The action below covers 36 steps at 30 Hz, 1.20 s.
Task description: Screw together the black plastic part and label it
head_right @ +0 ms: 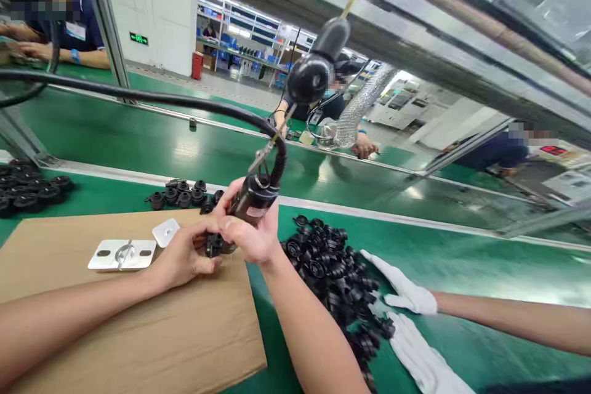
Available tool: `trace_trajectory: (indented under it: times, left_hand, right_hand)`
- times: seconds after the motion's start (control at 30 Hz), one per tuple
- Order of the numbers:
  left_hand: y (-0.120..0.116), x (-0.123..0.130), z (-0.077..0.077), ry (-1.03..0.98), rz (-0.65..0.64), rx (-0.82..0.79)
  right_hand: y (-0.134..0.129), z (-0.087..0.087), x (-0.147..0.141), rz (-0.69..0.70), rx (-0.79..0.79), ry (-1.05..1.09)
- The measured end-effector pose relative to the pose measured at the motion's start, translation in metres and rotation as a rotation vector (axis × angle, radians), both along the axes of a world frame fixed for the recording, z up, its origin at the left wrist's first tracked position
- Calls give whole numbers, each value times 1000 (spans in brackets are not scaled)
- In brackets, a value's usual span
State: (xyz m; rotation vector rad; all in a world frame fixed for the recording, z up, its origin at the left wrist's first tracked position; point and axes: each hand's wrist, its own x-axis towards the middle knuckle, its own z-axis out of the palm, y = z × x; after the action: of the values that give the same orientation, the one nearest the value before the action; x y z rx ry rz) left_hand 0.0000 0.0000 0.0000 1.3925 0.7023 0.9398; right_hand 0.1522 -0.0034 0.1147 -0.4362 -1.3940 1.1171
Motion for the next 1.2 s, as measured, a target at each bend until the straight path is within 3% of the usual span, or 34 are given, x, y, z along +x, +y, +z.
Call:
trace_trajectory:
  times: [0.37, 0.6, 0.73, 0.87, 1.03, 1.2]
  left_hand:
    - [-1, -1, -8, 33, 10, 62]
    - [-2, -6, -10, 204, -2, 177]
    - [-6, -4, -9, 68, -50, -30]
    - [-10, -5, -7, -93, -134, -239]
    - [-12, -5, -5, -124, -128, -277]
    - [-16, -2, 0, -56, -31, -236]
  right_hand:
    - [2, 4, -2, -120, -34, 40]
    - [-11, 37, 25, -419, 121, 103]
    - [-14, 52, 35, -518, 133, 155]
    - [-13, 55, 39, -529, 145, 172]
    - [-13, 51, 41, -491, 169, 109]
    - [-10, 46, 42, -504, 128, -46]
